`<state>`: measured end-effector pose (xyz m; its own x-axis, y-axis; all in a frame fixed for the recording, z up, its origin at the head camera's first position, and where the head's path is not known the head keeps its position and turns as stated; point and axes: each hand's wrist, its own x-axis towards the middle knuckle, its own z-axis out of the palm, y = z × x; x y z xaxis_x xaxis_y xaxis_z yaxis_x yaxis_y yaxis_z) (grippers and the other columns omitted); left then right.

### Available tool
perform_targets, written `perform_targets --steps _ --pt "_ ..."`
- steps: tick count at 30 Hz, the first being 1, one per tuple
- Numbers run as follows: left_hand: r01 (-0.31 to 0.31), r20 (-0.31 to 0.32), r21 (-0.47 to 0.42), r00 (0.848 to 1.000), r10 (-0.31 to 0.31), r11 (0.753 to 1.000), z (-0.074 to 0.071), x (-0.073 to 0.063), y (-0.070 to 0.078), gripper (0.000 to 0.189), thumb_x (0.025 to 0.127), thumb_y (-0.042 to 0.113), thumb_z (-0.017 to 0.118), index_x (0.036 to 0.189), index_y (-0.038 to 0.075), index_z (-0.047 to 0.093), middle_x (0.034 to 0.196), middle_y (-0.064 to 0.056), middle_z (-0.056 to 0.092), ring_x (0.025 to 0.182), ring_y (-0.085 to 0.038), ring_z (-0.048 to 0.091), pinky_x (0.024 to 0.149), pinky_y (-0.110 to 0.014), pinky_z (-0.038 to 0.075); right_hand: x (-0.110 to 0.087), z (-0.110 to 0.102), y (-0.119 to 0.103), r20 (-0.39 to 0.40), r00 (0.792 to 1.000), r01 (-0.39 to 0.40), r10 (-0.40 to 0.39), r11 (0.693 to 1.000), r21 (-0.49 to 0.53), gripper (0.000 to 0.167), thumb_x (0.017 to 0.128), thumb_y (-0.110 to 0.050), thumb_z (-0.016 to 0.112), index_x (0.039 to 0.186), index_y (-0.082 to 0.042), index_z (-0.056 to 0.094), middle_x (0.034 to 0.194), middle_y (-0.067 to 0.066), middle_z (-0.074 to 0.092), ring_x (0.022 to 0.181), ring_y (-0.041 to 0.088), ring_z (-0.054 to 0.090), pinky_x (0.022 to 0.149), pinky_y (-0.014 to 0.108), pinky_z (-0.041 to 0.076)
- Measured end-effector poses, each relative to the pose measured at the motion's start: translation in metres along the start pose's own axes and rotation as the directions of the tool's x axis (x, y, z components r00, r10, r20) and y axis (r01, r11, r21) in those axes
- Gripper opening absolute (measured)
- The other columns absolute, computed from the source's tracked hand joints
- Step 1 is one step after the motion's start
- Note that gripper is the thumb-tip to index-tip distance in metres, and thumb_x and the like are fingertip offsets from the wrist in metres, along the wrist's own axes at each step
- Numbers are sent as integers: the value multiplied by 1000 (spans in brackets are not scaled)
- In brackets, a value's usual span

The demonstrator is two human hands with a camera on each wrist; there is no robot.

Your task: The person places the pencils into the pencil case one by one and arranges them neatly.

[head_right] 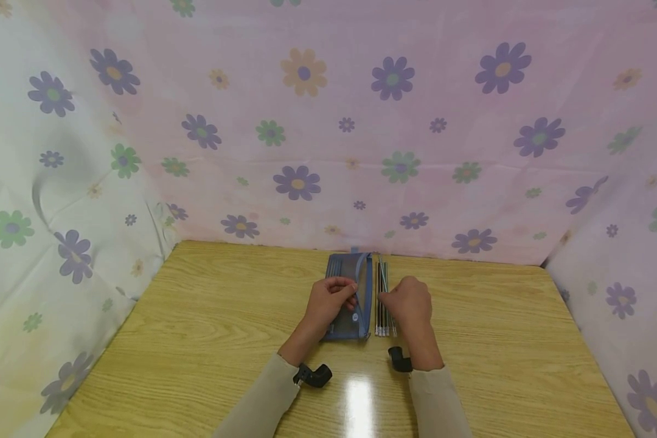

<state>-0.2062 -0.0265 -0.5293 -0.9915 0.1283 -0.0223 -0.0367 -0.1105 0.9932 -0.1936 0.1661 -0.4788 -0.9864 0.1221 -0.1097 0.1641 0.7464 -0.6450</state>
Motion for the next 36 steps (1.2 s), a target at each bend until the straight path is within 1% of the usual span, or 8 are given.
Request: perform_targets --steps 8,11,18,24,27,31,34,36 --pt "-6 0 9 1000 6 1000 0 1 0 16 100 11 75 106 -4 76 80 -12 74 63 -13 70 68 -44 67 0 1 -4 14 999 28 -29 999 26 34 90 -22 81 64 -2 73 54 1 61 49 17 54 47 28 43" --pt "-4 -2 9 1000 4 1000 1 1 0 16 99 10 76 106 -4 76 81 -14 75 63 -13 70 69 -46 67 0 2 -5 14 999 42 -42 998 36 32 89 -21 81 65 -3 74 55 1 62 51 17 55 48 28 44" --pt "6 -5 -5 1000 -6 1000 1 2 0 16 99 9 75 106 -6 76 80 -14 74 62 -13 69 63 -34 65 0 6 -8 20 997 71 -72 995 72 33 88 -21 79 63 -1 73 51 -3 57 47 13 48 46 26 38" --pt "20 -2 -8 1000 -20 1000 0 1 0 15 100 9 75 106 -4 76 79 -11 74 63 -14 70 61 -28 63 1 10 -10 40 997 58 -63 989 135 34 89 -19 73 61 0 71 47 -4 52 45 12 44 46 26 36" --pt "20 -3 -8 1000 -20 1000 0 1 0 15 100 8 75 107 -5 76 79 -11 74 63 -13 70 61 -29 64 2 13 -10 61 997 32 -43 984 177 32 90 -19 71 65 1 74 50 2 60 47 16 54 48 27 42" --pt "18 -9 -13 1000 -18 1000 1 1 1 16 99 9 75 106 -6 75 78 -10 73 62 -13 69 61 -30 64 4 19 -9 82 996 5 -25 974 228 27 91 -21 72 80 2 81 62 9 71 56 24 71 56 33 59" --pt "19 -11 -19 1000 -19 1000 1 0 1 16 99 9 75 106 -5 76 78 -10 74 62 -13 69 61 -30 64 5 23 -9 84 996 -1 -21 968 250 26 92 -22 73 85 1 83 65 9 73 59 25 74 63 38 64" --pt "22 -12 -22 1000 -22 1000 1 0 2 15 99 9 76 106 -5 76 78 -10 74 62 -13 69 61 -30 64 5 24 -10 83 996 0 -21 967 254 26 93 -22 73 85 0 84 64 10 73 59 25 74 66 41 65"
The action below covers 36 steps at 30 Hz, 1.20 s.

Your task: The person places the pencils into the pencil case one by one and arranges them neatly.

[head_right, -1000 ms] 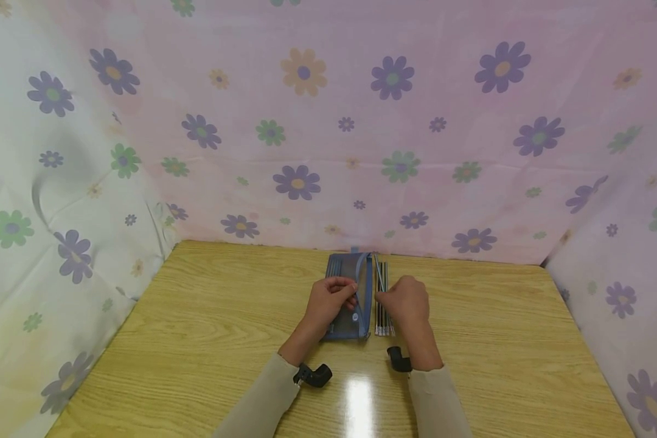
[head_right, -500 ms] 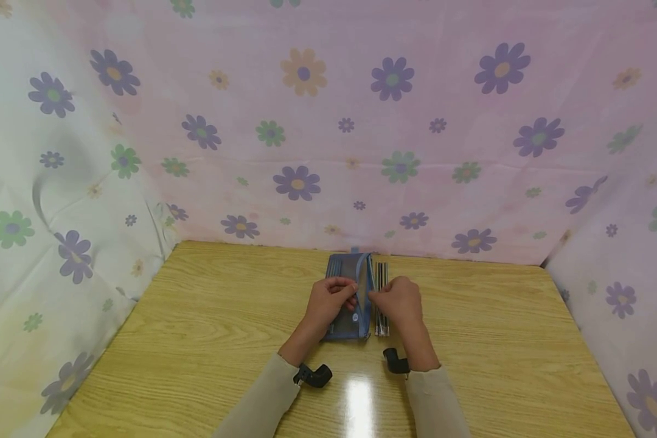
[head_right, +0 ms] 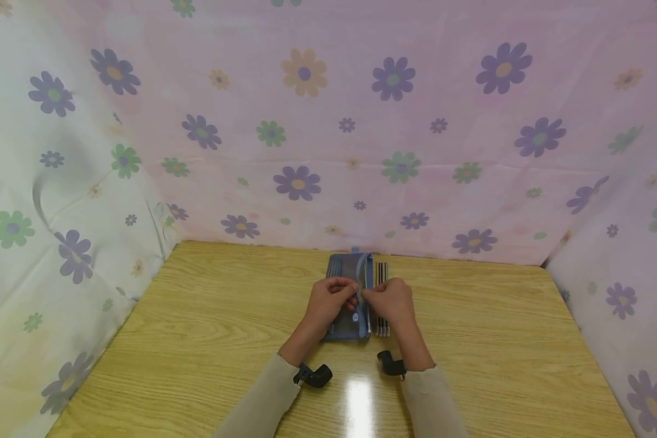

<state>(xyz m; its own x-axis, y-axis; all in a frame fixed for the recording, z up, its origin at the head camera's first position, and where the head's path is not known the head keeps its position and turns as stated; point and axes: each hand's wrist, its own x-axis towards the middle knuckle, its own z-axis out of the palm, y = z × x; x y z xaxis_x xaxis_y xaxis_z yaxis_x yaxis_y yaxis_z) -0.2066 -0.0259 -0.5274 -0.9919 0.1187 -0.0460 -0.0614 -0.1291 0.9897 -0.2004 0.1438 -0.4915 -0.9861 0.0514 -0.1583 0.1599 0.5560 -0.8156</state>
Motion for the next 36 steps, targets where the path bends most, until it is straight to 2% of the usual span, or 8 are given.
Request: perform_targets --steps 10,19,27,36 --pt "-3 4 -3 1000 3 1000 0 -1 2 18 99 10 76 107 -5 75 80 -12 74 63 -13 70 63 -32 64 -4 0 -5 10 999 -43 43 999 7 28 96 -25 73 93 1 83 72 13 76 65 29 76 79 51 65" --pt "-4 7 0 1000 4 1000 0 -1 2 17 99 11 76 107 -5 76 81 -14 74 63 -14 69 62 -30 64 -2 4 -4 11 999 -45 45 999 24 26 95 -23 73 89 2 83 72 11 76 66 30 77 69 44 66" --pt "-5 0 15 1000 5 1000 0 0 1 16 99 10 76 106 -4 76 81 -14 75 62 -14 70 63 -34 65 -5 3 -7 9 1000 -18 18 999 35 25 97 -20 73 91 3 82 70 8 75 64 28 76 70 45 67" --pt "-8 1 15 1000 8 1000 0 -2 3 17 99 10 75 107 -5 75 81 -14 75 62 -13 70 62 -31 64 -5 -1 -7 7 1000 -15 15 998 58 26 96 -16 71 99 8 79 77 15 77 65 29 77 68 45 67"
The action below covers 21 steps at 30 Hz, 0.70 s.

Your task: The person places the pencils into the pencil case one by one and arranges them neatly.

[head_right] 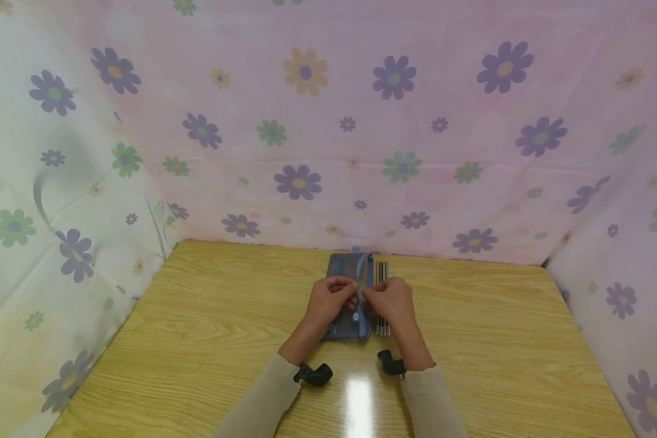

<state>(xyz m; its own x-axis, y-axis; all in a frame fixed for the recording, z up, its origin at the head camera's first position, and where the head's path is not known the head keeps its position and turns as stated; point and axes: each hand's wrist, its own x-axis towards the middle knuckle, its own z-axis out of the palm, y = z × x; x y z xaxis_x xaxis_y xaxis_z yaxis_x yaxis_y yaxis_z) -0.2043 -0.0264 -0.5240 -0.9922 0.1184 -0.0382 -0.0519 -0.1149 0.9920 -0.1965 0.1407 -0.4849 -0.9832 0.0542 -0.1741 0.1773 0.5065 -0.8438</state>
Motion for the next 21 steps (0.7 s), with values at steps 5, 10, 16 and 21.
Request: perform_targets --steps 5,10,16,21 --pt "-1 5 -7 1000 1 1000 0 0 0 18 100 11 75 107 -5 75 84 -18 75 63 -13 70 62 -30 64 3 -3 5 -21 1000 1 -2 999 -47 23 95 -16 72 99 6 78 77 12 76 63 25 75 60 36 64" --pt "3 9 -12 1000 -3 1000 0 0 0 18 100 11 75 107 -5 75 85 -19 75 63 -13 69 62 -29 63 3 -7 7 -38 999 35 -39 995 -99 19 95 -15 73 96 4 77 77 11 75 61 19 71 55 32 58" --pt "7 6 -22 1000 -7 1000 0 1 0 17 99 10 76 107 -6 75 82 -15 74 62 -13 69 61 -28 63 6 -11 13 -81 994 62 -79 978 -197 17 94 -16 74 95 1 77 86 13 76 72 24 71 64 40 60" --pt "6 3 -13 1000 -6 1000 0 1 0 17 99 11 76 106 -5 75 82 -14 74 62 -13 69 60 -27 63 8 -13 19 -103 991 62 -86 974 -217 16 92 -14 76 94 2 76 89 15 76 79 29 71 71 46 61"
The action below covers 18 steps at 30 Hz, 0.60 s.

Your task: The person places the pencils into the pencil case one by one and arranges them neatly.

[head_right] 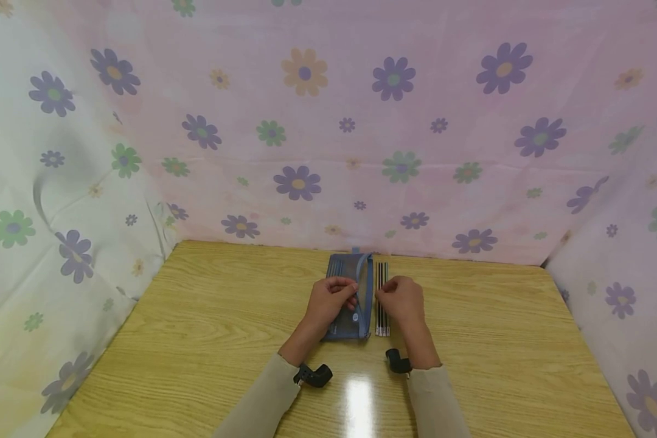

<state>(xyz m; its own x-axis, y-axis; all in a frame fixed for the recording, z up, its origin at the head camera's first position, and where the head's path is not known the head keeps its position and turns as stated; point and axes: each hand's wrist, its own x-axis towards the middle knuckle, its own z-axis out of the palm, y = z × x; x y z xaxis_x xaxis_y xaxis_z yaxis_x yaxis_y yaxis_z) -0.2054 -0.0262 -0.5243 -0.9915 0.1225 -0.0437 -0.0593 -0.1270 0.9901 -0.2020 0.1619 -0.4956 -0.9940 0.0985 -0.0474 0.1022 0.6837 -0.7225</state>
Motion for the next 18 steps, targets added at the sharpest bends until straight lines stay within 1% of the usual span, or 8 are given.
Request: perform_targets --steps 7,18 --pt "1 1 1 1000 -1 1000 0 -1 0 17 99 12 76 106 -4 75 83 -16 75 62 -14 69 61 -28 63 0 -1 4 -10 1000 -18 18 1000 -10 18 93 -14 76 94 4 76 89 17 75 80 31 70 72 47 61" --pt "-10 4 14 1000 10 1000 0 -1 0 18 100 12 75 107 -5 75 85 -17 75 62 -13 69 63 -31 64 1 -2 9 -32 999 -32 30 998 -51 20 91 -15 79 86 5 78 85 18 76 75 32 70 69 50 61"
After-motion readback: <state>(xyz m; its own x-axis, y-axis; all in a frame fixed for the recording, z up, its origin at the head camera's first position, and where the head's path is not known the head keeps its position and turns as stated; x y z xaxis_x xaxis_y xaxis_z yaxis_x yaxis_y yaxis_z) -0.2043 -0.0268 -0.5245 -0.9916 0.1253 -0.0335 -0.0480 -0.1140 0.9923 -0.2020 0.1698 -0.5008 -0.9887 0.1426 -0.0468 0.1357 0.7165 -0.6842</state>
